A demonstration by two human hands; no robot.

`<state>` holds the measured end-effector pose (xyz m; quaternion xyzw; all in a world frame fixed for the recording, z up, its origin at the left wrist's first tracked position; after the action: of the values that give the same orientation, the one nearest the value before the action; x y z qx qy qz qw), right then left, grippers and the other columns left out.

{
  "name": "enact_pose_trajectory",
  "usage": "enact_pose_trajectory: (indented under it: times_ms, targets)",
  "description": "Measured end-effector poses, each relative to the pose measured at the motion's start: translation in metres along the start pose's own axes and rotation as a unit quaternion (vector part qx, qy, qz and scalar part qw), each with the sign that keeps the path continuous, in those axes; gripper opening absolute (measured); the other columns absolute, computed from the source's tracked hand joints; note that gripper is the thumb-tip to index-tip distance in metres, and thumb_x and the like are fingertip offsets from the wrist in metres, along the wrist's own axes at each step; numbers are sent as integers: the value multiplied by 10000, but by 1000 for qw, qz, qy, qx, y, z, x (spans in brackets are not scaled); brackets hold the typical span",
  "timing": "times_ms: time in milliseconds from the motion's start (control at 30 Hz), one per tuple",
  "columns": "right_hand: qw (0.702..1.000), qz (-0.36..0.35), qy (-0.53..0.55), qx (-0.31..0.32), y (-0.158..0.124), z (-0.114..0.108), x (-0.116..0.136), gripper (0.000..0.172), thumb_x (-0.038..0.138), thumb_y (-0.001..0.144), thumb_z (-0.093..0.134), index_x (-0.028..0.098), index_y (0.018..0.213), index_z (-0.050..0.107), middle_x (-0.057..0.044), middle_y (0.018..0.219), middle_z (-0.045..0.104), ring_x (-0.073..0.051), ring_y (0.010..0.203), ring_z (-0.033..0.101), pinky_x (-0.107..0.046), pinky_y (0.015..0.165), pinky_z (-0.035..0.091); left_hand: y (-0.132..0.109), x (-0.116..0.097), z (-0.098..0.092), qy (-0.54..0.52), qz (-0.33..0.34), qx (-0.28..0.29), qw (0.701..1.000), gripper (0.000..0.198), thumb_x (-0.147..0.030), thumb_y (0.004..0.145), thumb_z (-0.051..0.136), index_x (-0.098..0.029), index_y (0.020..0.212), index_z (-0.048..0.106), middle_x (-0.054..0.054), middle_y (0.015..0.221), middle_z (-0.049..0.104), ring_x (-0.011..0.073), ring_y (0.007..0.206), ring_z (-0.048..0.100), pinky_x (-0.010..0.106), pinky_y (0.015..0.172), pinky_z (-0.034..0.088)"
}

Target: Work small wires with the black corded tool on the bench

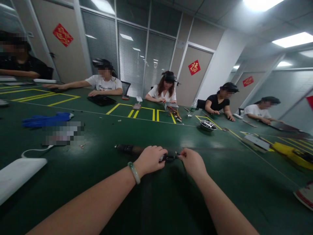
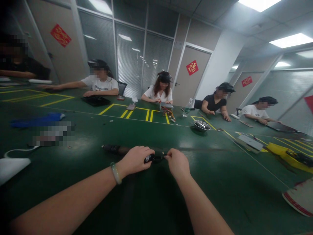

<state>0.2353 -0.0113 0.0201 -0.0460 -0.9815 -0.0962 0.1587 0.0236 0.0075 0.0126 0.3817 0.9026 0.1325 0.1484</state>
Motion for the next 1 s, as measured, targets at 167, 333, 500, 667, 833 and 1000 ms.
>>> enact_pose_trajectory:
  times_ms: [167, 333, 500, 667, 833, 1000]
  targets:
    - [993, -20, 107, -38, 10, -1, -2, 141, 324, 811, 587, 243, 866, 688, 1, 851, 682, -157, 772, 599, -258, 667, 390, -5, -3, -5, 17, 14, 14, 1000, 230, -328, 788, 600, -233, 997, 585, 22, 949, 605, 195, 862, 572, 314, 737, 433]
    - [990, -68, 108, 60, 0, -2, 7, 108, 324, 770, 640, 280, 836, 715, 25, 813, 681, -146, 745, 593, -251, 638, 381, -8, -5, -6, 5, 19, 6, 1000, 187, -348, 833, 579, -232, 979, 583, 19, 948, 599, 193, 877, 565, 310, 737, 434]
    - [989, -123, 29, 71, -7, -5, 16, 61, 310, 746, 671, 262, 769, 700, 24, 808, 661, -128, 707, 562, -244, 600, 337, -4, -7, -2, 1, 34, -2, 999, 162, -338, 852, 589, -232, 975, 592, 16, 964, 612, 187, 904, 566, 318, 785, 428]
    - [985, -157, -3, 71, -7, 0, 18, 45, 283, 744, 661, 245, 761, 678, 25, 790, 643, -117, 692, 545, -237, 587, 316, 0, -9, 4, -13, 35, -14, 999, 121, -323, 849, 612, -222, 918, 606, 9, 915, 632, 190, 896, 578, 327, 795, 419]
    - [981, -175, 0, 77, -10, -1, 20, 48, 293, 745, 668, 253, 773, 674, 37, 798, 636, -110, 699, 544, -236, 593, 322, -1, -9, 7, -32, 43, -22, 998, 123, -324, 865, 603, -225, 937, 610, 3, 933, 643, 185, 883, 591, 327, 795, 417]
    - [982, -169, -2, 85, -11, 0, 22, 48, 280, 739, 672, 254, 779, 679, 34, 809, 641, -114, 700, 546, -237, 594, 329, -1, -8, 8, -31, 37, -23, 999, 117, -324, 864, 610, -223, 921, 595, -3, 906, 632, 176, 846, 589, 313, 758, 421]
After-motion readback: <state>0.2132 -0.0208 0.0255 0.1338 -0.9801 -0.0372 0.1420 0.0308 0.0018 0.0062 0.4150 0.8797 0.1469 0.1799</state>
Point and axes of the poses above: each hand's wrist, its own y-axis towards the middle knuckle, its own z-axis out of the palm, x = y × z, the point moved 2 cm from there along y, towards the middle knuckle
